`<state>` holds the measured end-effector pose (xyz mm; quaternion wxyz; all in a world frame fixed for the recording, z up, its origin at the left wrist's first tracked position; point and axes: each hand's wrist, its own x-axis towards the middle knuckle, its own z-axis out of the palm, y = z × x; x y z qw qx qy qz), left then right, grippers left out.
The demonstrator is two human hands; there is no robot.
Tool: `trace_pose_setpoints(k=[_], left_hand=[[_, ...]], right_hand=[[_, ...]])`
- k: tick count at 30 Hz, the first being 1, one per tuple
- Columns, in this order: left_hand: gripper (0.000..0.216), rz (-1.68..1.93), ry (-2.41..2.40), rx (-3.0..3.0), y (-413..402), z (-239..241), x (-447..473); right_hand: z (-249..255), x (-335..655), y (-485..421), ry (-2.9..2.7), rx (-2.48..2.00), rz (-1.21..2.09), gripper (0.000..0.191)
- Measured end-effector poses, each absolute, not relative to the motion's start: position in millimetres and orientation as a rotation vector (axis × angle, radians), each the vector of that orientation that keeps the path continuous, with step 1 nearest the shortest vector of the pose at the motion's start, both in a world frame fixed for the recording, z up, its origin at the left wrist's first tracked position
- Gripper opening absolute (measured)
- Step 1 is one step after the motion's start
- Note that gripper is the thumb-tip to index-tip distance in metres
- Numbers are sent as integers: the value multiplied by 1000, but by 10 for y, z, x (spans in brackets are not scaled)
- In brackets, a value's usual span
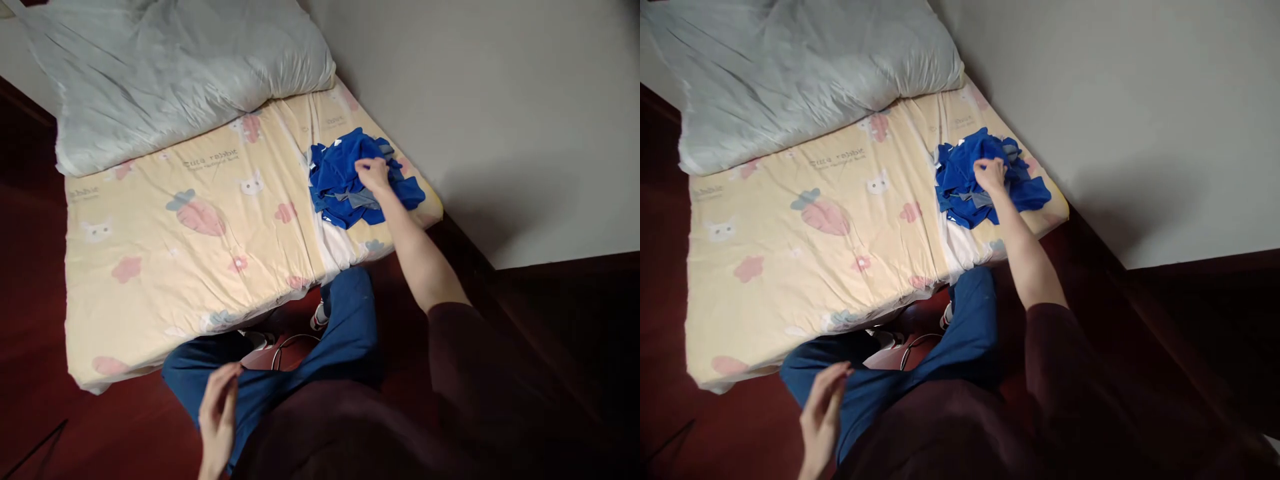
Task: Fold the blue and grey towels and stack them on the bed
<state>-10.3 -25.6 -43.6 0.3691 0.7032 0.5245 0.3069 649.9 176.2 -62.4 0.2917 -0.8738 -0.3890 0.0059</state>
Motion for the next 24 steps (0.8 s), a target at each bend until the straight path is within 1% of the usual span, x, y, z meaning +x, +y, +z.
trace_pose_setpoints(k=[3,5,8,12,15,18,21,24], left_hand=[[51,663,1506,1440,-824,-1088,-319],[59,633,1561,1319,-1121,-1374,-436],[58,625,1572,1242,-1240,-1512,-511],[56,655,1529,1245,-1008,-1434,-496],[54,665,1483,1292,-848,-1394,-468],[55,697,1462,1332,-780,-1379,-440],[54,744,1459,1347,-769,-1359,-404],[53,788,1452,1344,-767,-1343,-362]], right_hand=[[-860,6334,1836,-866,-2395,291,35],[-971,6238,1893,-791,-2402,374,38],[-1015,6146,1945,-691,-2369,321,40],[-898,6071,1939,-681,-2174,63,33],[-713,6046,1949,-657,-1916,-21,26],[-427,6053,2013,-536,-1603,101,24],[-5,6054,2081,-487,-1344,212,29],[556,5953,2080,-628,-1186,271,38]])
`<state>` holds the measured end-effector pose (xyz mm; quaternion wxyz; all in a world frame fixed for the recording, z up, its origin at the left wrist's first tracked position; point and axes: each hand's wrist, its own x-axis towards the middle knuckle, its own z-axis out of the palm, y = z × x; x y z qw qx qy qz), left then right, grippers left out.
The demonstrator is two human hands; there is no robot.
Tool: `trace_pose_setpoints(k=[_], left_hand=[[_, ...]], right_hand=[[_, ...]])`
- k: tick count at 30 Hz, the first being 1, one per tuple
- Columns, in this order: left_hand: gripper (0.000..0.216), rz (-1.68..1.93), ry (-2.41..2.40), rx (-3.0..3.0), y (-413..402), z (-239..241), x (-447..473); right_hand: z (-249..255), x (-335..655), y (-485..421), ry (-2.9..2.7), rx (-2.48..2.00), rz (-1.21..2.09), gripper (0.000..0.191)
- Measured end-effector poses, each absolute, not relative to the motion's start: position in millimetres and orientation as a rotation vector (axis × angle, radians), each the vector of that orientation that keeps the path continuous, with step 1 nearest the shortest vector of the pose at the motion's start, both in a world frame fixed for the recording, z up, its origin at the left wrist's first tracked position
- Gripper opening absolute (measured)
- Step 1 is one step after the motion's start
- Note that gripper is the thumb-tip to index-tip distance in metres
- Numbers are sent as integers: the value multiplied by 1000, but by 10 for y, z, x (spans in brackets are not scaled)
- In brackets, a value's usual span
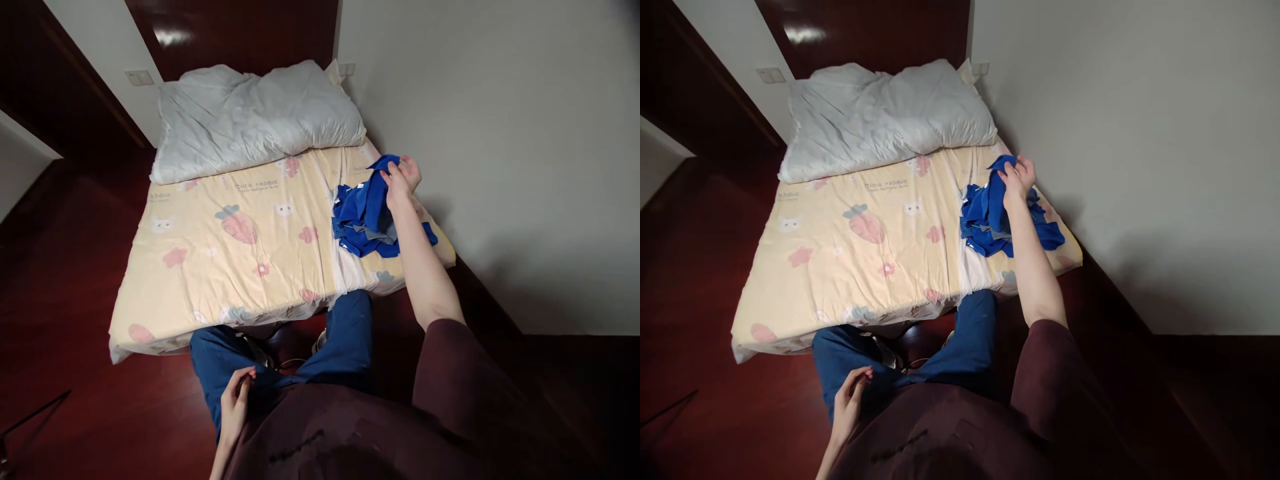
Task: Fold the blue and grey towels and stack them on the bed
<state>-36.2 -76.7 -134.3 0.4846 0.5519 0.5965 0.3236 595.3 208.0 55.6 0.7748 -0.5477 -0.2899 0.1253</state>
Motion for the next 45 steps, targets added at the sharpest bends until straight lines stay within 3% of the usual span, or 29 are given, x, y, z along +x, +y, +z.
trace_pose_setpoints(k=[5,8,11,13,16,19,24,35,42,45], left_hand=[[49,929,1420,1287,-633,-1267,-258],[45,1048,1376,1229,-457,-1095,-137],[42,1146,1285,1269,-278,-872,18],[44,1146,1233,1391,-189,-768,114],[53,1036,1159,1655,-140,-757,218],[61,816,1009,1834,-207,-888,272],[62,808,1033,1726,-445,-1060,274],[28,1271,1269,1314,-618,-679,13],[43,1527,1079,1181,-482,-229,-302],[49,1582,964,1068,-480,17,-415]], right_hand=[[1448,5322,1841,-1017,-1066,355,42],[1513,4598,1519,-1150,-1005,451,48],[1013,3603,1018,-1121,-980,663,52],[452,2865,594,-988,-1048,866,44],[-415,1927,-51,-720,-1196,1139,37],[-955,1460,-494,-620,-1287,1214,30],[-1053,1511,-698,-741,-1310,1320,22],[-949,1513,-820,-995,-1191,1474,31],[-1080,1795,-748,-989,-1412,910,15],[-1192,2012,-677,-1178,-1402,921,37]])
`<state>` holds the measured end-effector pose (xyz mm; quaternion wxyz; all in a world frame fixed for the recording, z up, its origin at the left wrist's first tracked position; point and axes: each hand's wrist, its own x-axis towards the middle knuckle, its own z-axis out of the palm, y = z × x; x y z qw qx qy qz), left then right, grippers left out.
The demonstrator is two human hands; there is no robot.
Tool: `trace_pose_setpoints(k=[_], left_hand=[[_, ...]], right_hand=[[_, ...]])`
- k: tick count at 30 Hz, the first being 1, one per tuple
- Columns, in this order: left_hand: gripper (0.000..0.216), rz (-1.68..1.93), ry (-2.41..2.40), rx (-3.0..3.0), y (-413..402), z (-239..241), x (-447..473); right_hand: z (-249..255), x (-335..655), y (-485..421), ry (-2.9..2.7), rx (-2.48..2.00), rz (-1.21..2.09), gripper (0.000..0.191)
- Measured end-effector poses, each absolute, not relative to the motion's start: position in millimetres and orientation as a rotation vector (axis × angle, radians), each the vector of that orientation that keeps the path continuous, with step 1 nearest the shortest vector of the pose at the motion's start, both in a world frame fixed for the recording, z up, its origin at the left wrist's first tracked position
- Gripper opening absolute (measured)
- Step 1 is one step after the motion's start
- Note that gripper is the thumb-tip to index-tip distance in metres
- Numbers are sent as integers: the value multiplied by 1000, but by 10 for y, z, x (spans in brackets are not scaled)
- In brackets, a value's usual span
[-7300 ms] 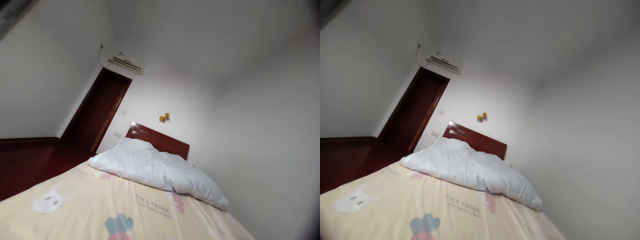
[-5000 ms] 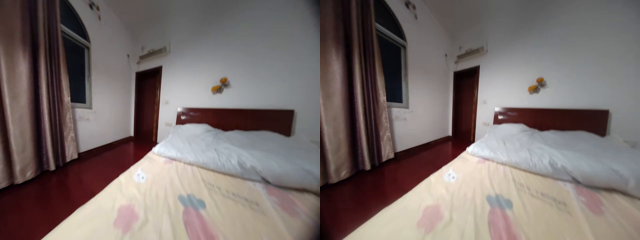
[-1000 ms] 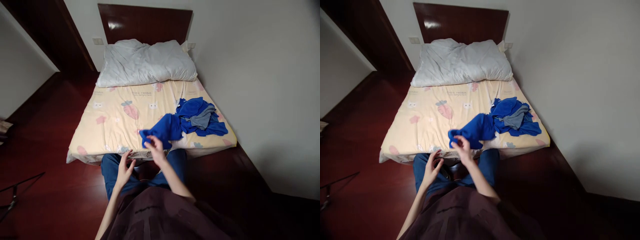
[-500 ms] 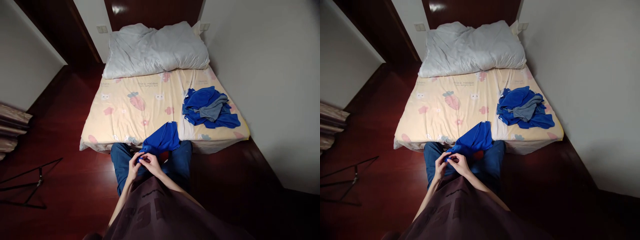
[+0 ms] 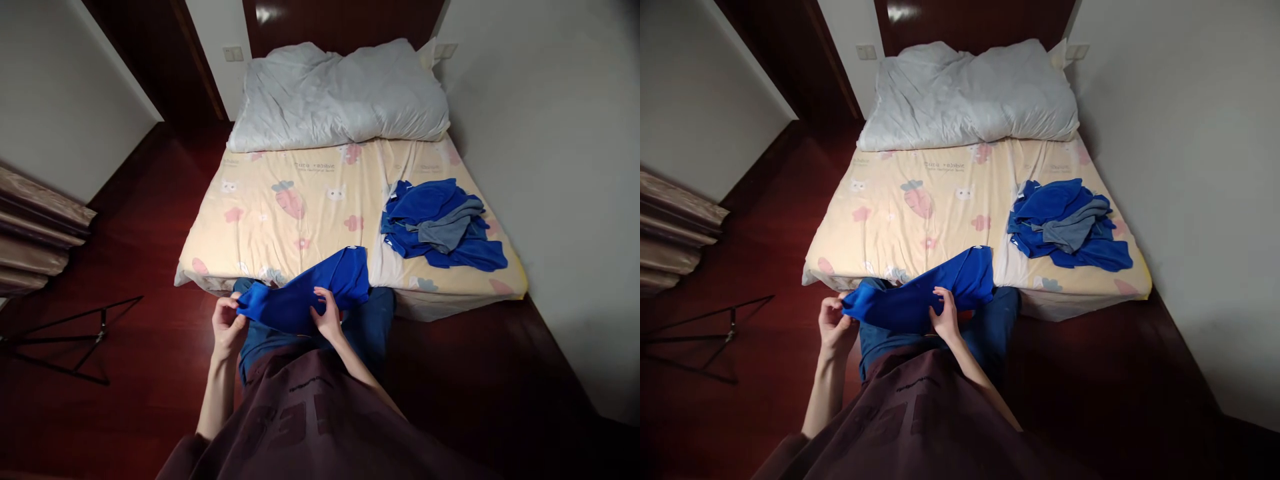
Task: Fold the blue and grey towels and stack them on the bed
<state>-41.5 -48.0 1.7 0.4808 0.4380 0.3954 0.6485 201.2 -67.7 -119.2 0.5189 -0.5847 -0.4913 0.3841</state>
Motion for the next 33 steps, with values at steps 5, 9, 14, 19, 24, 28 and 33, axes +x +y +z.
trace_pose_setpoints(k=[5,9,14,19,24,28,33], left_hand=[[57,1700,931,1016,-470,323,-467],[55,1773,921,1007,-469,355,-421],[49,1803,888,932,-507,272,-398],[40,1805,1037,866,-431,171,-746],[26,1744,1510,984,-416,63,-1274],[41,1170,1676,1579,-501,131,-1316],[43,580,987,1852,-505,338,-841]], right_hand=[[-1287,2095,-679,-1580,-1186,1366,48],[-1180,1796,-844,-1609,-927,1629,60],[-1006,1307,-969,-1280,-880,1831,50],[-776,1270,-852,-899,-834,1879,47],[-414,1589,-776,-845,-840,1849,51],[-158,1692,-784,-1297,-795,1702,39],[-148,1515,-827,-1470,-873,1580,37]])
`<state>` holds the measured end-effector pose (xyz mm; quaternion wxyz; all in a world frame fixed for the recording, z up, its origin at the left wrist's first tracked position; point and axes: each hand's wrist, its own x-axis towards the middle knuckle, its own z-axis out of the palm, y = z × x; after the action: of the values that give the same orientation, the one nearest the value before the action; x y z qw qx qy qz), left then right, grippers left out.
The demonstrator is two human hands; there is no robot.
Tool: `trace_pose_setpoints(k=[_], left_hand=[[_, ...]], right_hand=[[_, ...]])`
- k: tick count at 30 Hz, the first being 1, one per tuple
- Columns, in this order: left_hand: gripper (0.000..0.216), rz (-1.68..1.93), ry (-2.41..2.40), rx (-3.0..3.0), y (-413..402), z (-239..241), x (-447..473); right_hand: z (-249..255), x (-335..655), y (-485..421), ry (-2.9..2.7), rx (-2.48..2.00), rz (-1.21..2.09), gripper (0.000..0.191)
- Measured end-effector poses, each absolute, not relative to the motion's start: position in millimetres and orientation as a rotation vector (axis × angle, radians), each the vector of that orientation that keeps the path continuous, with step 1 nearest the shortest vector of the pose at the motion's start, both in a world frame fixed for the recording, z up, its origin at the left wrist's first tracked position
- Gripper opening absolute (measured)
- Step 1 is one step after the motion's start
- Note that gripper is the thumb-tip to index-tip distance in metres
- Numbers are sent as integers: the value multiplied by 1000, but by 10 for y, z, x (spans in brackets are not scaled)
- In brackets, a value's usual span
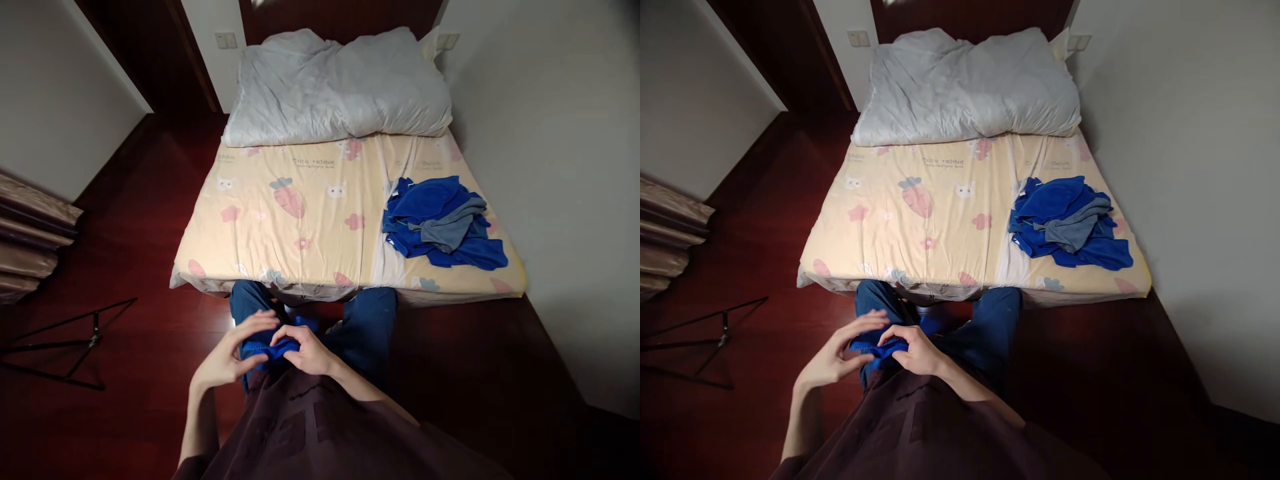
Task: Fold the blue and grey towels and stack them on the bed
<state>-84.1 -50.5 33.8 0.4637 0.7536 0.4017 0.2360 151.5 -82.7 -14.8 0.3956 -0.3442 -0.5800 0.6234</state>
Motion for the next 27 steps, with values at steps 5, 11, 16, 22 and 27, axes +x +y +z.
trace_pose_setpoints(k=[5,11,16,22,27], left_hand=[[23,560,963,1907,-362,372,-491],[32,716,929,2096,-326,382,-563],[33,1164,988,2221,-358,432,-759],[39,1822,1140,2216,-249,563,-990],[51,1951,1276,2195,-223,581,-1026]], right_hand=[[-262,1525,-824,-1310,-1073,1413,24],[-201,1900,-834,-1449,-1004,1590,36],[-240,2271,-837,-1750,-1049,1504,18],[-766,2709,-898,-1896,-1298,1440,11],[-1371,2687,-1110,-2113,-1453,1527,13]])
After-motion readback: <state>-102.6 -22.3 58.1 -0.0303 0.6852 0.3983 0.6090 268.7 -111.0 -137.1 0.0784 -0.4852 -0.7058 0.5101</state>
